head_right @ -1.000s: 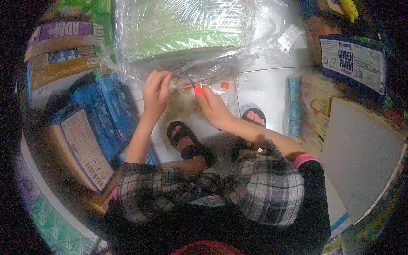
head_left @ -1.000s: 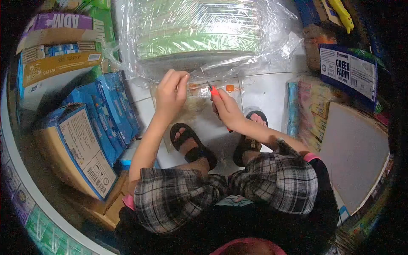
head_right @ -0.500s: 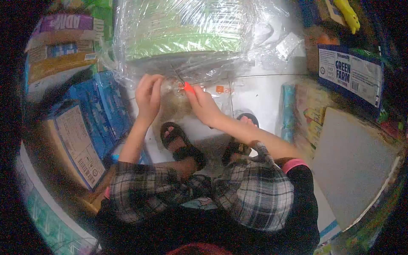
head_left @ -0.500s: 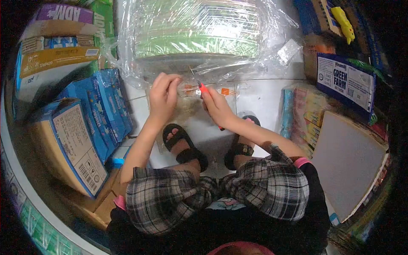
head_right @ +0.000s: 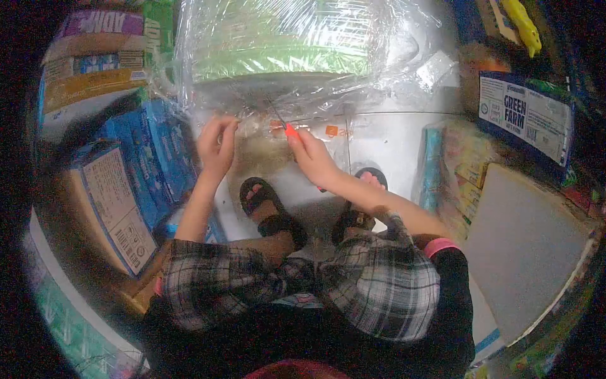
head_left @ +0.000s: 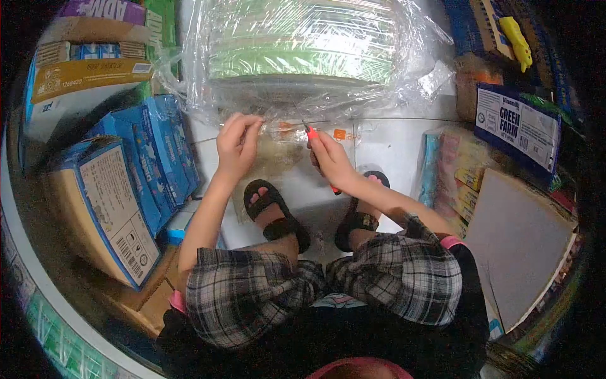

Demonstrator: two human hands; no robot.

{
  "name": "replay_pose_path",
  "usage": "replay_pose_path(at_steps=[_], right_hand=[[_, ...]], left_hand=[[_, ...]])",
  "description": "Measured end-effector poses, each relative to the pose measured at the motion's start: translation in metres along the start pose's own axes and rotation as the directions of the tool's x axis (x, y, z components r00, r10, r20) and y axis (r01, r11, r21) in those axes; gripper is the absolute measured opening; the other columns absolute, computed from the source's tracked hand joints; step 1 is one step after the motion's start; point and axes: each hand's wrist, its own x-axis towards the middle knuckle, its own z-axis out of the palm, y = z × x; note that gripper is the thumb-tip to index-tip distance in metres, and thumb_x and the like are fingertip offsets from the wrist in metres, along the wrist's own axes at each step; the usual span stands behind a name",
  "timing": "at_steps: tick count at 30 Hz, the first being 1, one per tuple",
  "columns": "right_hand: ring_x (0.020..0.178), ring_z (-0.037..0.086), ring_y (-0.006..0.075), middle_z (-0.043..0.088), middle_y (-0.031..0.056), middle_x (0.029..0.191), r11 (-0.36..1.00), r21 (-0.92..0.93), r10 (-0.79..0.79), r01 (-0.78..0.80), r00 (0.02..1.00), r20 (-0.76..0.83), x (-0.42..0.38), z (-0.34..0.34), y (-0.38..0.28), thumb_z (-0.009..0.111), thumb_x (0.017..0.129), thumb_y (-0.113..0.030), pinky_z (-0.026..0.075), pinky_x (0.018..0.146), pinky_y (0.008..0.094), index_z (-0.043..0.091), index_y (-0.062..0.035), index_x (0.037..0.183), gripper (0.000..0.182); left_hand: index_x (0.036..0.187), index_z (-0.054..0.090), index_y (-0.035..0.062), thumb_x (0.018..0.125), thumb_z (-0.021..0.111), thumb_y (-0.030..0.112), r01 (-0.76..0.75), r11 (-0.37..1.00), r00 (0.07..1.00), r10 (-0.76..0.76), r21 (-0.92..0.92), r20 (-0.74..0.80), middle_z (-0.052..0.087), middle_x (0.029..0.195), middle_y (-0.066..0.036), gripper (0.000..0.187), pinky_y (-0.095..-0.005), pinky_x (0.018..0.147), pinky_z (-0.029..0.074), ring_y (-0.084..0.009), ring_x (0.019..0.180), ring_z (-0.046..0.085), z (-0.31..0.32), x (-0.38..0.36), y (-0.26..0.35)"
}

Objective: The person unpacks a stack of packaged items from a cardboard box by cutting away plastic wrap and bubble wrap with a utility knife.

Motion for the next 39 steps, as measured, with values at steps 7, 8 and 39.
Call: replay_pose_path(at_steps=[7, 8, 39], right_hand=[[0.051, 0.041, 0.0151, 0.044, 0.0092, 0.056, 0.996, -0.073, -0.057, 0.057, 0.998, 0.002, -0.003, -0.009, 0.012, 0.038, 0.085, -0.024, 0.034, 0.048, 0.0288, 0.044, -0.0002, 0.080, 0.025], [0.050, 0.041, 0.0153, 0.044, 0.0096, 0.056, 0.998, -0.058, -0.021, 0.023, 0.999, 0.024, -0.007, -0.011, 0.013, 0.038, 0.085, -0.024, 0.034, 0.048, 0.0288, 0.044, -0.0001, 0.080, 0.025], [0.066, 0.050, 0.0385, 0.050, 0.0234, 0.067, 0.924, -0.367, -0.101, 0.107, 0.994, 0.035, -0.006, -0.020, 0.042, 0.039, 0.083, -0.026, 0.038, 0.057, 0.0421, 0.043, -0.0005, 0.088, 0.026]], left_hand=[[0.071, 0.052, 0.0009, 0.070, 0.054, -0.001, -0.046, 0.999, 0.997, 0.047, -0.019, 0.066, 0.046, 0.058, -0.008, 0.002, -0.0255, 0.046, 0.033, -0.0173, 0.050, 0.044, 0.001, -0.005, -0.002], [0.070, 0.051, 0.0012, 0.070, 0.054, -0.001, -0.040, 0.999, 0.996, 0.042, -0.032, 0.074, 0.045, 0.058, -0.008, 0.003, -0.0261, 0.046, 0.033, -0.0180, 0.050, 0.043, 0.001, -0.005, -0.002], [0.068, 0.046, 0.0003, 0.070, 0.050, -0.005, 0.069, 0.997, 0.992, -0.070, -0.019, -0.103, 0.045, 0.059, -0.008, 0.007, -0.0246, 0.047, 0.035, -0.0175, 0.051, 0.043, -0.020, -0.025, -0.018]])
